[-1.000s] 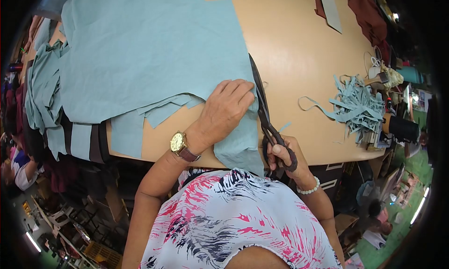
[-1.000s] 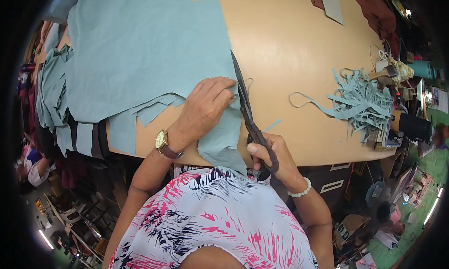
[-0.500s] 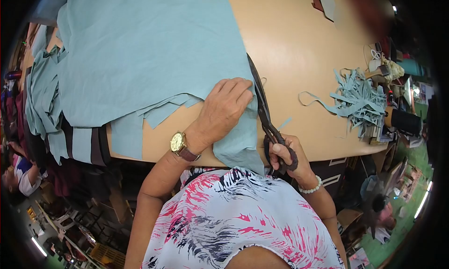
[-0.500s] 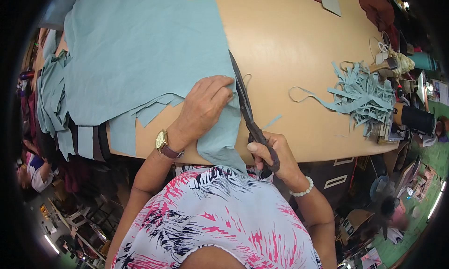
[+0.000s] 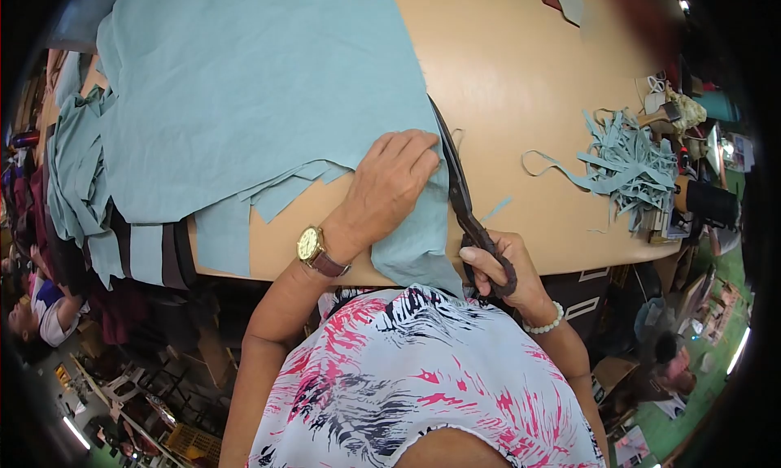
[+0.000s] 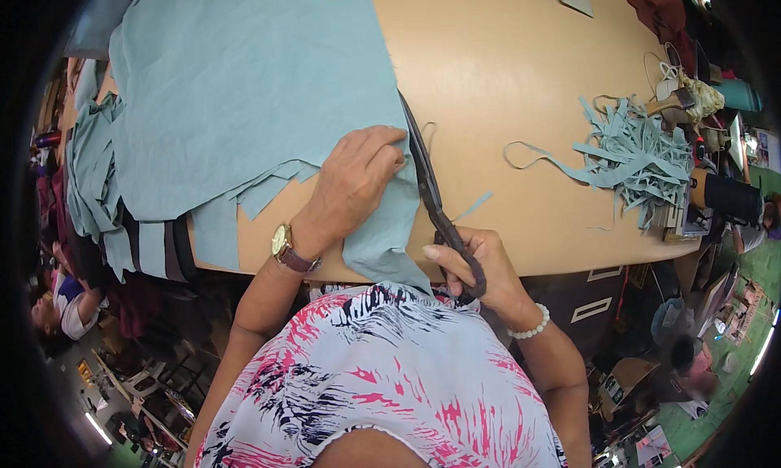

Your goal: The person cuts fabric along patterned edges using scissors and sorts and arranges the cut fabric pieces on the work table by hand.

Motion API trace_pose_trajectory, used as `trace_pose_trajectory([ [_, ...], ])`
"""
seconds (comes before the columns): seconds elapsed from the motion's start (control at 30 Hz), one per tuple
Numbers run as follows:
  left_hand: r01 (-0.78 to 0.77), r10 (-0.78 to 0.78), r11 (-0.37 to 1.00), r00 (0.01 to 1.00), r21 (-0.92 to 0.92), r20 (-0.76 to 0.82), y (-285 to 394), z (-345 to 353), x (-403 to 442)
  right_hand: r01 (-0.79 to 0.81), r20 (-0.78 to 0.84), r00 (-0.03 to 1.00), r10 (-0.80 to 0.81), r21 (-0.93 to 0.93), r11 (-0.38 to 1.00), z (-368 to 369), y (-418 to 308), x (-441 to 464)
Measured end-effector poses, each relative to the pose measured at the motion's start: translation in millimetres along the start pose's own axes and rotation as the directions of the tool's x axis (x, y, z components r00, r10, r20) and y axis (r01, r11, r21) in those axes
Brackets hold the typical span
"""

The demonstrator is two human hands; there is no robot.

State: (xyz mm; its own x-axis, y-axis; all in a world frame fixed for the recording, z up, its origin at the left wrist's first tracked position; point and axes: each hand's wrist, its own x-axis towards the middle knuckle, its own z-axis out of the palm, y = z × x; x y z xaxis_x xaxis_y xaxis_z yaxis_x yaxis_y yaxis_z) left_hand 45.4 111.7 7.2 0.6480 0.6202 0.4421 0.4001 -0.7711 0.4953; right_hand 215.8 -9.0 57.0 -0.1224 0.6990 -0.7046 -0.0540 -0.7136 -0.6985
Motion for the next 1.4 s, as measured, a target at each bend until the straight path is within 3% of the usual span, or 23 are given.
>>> trace_pose_trajectory([
  [0.13,0.018,-0.019,0.999,1.000,-0.048,-0.013,1,-3,2,0.130,0.047,0.990,-0.136,0.107,0.986,-2,12,3],
  [0.43,0.011,-0.011,0.993,1.000,-0.117,-0.005,3,-6,-3,0.140,-0.006,0.990,-0.140,0.018,0.990,4,-15,18],
  [1.4,0.014,-0.012,0.987,1.000,-0.163,0.016,10,-9,-8,0.128,-0.069,0.990,-0.125,0.036,0.991,7,-5,16],
])
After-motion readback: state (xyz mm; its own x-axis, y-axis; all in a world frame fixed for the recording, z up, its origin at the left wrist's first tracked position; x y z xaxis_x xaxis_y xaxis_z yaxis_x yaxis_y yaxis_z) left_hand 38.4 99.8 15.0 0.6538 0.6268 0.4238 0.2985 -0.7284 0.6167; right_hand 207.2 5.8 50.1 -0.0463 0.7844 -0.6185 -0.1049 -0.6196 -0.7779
